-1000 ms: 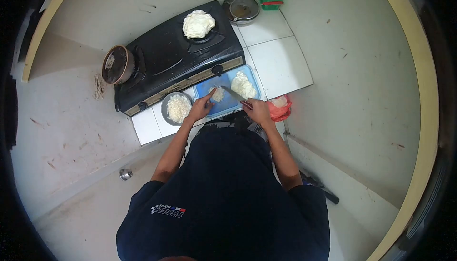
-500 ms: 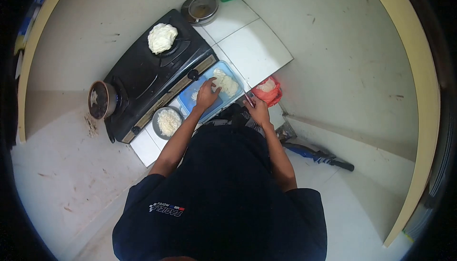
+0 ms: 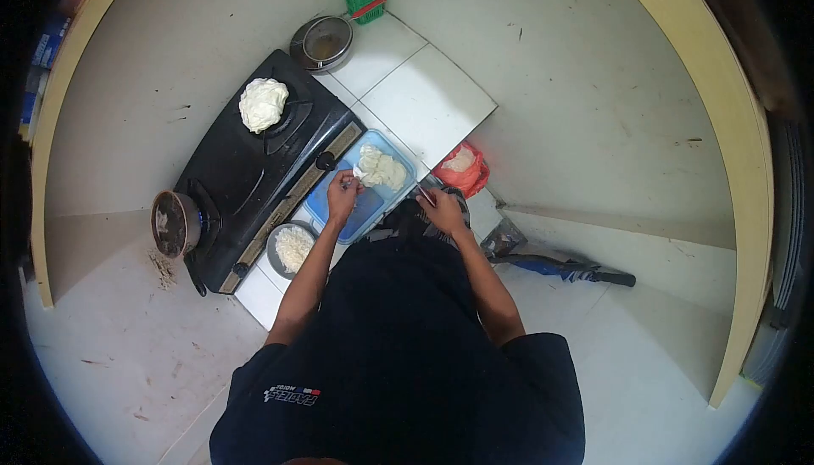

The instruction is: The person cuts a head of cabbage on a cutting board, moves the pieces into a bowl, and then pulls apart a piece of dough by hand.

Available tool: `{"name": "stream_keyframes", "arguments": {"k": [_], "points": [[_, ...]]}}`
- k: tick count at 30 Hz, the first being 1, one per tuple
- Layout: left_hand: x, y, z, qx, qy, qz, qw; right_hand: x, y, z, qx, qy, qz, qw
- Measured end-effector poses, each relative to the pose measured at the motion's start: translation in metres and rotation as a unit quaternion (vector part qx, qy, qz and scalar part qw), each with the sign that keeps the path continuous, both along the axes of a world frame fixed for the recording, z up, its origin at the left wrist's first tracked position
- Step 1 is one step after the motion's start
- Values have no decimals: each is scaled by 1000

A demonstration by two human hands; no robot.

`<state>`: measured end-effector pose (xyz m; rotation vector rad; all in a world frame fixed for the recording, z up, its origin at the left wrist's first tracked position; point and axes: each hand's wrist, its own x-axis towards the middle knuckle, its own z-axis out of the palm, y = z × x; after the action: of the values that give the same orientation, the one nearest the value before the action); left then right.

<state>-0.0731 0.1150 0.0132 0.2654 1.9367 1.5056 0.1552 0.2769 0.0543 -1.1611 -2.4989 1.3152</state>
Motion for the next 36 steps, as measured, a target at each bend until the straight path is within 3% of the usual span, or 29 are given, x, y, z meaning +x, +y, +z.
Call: {"name": "stream_keyframes", "arguments": {"k": [1, 3, 6, 9, 26, 36], "points": [[-1, -4, 1, -1, 2, 2, 1000, -6, -1, 0, 8, -2, 11, 1000], [-2, -9, 2, 92, -124, 58, 986, -20, 1, -2, 19, 6, 27, 999], [-2, -21, 4, 155, -197, 86, 964, -44, 2, -13, 45, 39, 49, 997], [-3, -28, 5, 166, -218, 96, 957, -62, 9, -30, 84, 58, 69, 992], [1, -29, 32, 192, -200, 125, 953, -67, 9, -28, 153, -5, 109, 982], [10, -22, 67, 195, -157, 102, 963, -68, 0, -18, 214, 54, 66, 973]]}}
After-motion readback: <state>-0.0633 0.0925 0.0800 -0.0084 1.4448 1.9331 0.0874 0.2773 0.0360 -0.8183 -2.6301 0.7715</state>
